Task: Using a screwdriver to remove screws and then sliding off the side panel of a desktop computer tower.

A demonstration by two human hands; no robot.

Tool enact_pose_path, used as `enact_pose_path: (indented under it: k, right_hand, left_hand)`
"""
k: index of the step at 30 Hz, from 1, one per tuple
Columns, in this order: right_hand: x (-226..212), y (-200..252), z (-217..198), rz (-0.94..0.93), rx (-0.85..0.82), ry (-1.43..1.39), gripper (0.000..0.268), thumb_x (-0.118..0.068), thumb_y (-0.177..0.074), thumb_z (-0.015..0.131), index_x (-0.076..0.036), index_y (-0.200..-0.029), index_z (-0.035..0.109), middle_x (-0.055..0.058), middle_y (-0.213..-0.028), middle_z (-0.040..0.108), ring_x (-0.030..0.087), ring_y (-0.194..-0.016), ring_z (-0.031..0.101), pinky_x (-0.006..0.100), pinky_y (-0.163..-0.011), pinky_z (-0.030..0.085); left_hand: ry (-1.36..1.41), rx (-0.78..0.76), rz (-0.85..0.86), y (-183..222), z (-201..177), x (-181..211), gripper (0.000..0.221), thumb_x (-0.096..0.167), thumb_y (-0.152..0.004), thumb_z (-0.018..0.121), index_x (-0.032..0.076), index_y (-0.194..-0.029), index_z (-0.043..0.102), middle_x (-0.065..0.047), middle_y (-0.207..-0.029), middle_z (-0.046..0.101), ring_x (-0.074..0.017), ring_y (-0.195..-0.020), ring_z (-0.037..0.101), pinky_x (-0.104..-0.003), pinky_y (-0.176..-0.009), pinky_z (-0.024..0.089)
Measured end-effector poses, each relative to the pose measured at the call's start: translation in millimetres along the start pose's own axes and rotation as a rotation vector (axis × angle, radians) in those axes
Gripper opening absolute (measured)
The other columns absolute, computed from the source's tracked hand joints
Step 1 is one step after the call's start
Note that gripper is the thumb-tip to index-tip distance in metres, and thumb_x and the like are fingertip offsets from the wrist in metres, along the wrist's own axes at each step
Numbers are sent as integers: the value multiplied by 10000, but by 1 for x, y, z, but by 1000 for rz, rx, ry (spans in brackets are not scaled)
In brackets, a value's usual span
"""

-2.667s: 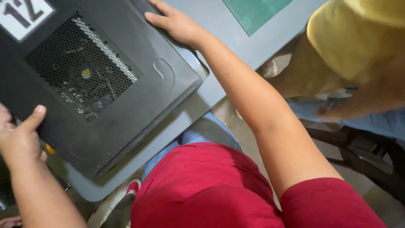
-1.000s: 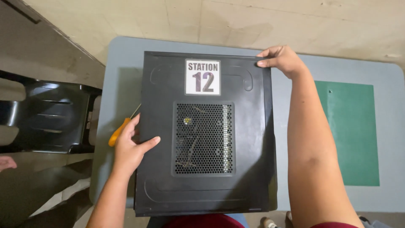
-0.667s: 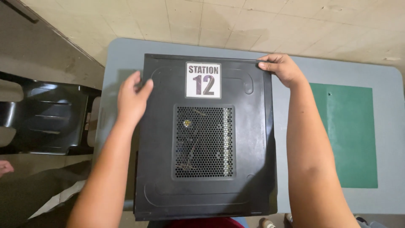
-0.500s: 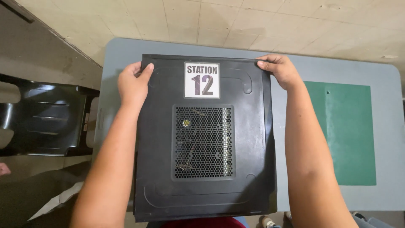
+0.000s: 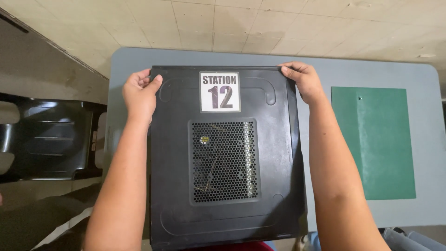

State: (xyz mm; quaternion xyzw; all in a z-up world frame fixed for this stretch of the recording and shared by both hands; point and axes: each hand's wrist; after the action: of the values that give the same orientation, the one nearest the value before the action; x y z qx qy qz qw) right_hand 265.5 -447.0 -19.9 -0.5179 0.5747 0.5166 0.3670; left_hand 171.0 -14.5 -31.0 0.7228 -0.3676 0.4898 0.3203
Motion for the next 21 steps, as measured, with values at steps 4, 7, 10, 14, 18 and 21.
enact_pose_path:
  k: [4, 7, 10, 14, 18, 21]
  right_hand:
    - [13, -5, 1, 6, 47, -67, 213, -228, -955, 792, -89, -1116, 785, 62, -848, 712, 140, -795, 681, 250, -760, 595]
    - [26, -8, 3, 15, 68, -84, 199, -263, -1001, 719, -117, -1121, 782, 66, -767, 688, 144, -663, 669, 242, -640, 573]
    - [27, -4, 9, -9, 86, -168, 215, -302, -1016, 686, -132, -1107, 780, 39, -769, 681, 94, -691, 663, 205, -646, 555]
    - [49, -20, 0, -6, 77, -154, 235, -344, -1041, 663, -149, -1101, 778, 46, -742, 683, 105, -632, 657, 220, -608, 552]
    - [50, -21, 1, 0, 87, -176, 237, -346, -1038, 655, -149, -1091, 777, 50, -725, 680, 108, -613, 658, 214, -584, 540]
    - [45, -18, 2, 4, 96, -173, 237, -349, -1032, 661, -152, -1081, 783, 56, -719, 683, 110, -598, 655, 216, -568, 537]
  left_hand:
    - [50, 16, 55, 0, -1, 6, 317, 126, -929, 818, -3, -1185, 684, -44, -958, 671, -99, -920, 658, -237, -815, 559]
    - [75, 6, 42, -1, 1, 2, 254, 129, -943, 804, 17, -1147, 703, -24, -934, 672, -83, -892, 645, -234, -800, 554]
    - [79, 13, 55, 1, 0, 6, 249, 128, -944, 805, 13, -1142, 708, -22, -931, 674, -79, -893, 647, -233, -804, 551]
    - [63, -4, 66, -1, 2, -1, 248, 123, -960, 791, 3, -1159, 703, -40, -938, 685, -95, -906, 667, -237, -808, 556]
    - [65, -2, 59, 2, 1, 2, 246, 129, -964, 788, 11, -1164, 707, -45, -947, 695, -101, -917, 674, -244, -811, 559]
    - [91, 9, 62, 7, 2, 8, 246, 127, -970, 781, 4, -1170, 705, -57, -961, 695, -105, -935, 669, -256, -828, 560]
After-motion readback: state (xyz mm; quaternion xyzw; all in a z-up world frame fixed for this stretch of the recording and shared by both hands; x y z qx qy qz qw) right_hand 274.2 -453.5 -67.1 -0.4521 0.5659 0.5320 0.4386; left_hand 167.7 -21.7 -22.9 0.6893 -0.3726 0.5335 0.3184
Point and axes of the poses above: each hand's wrist, its own y-axis away from the middle knuckle, its own z-axis out of the palm, x = y × z
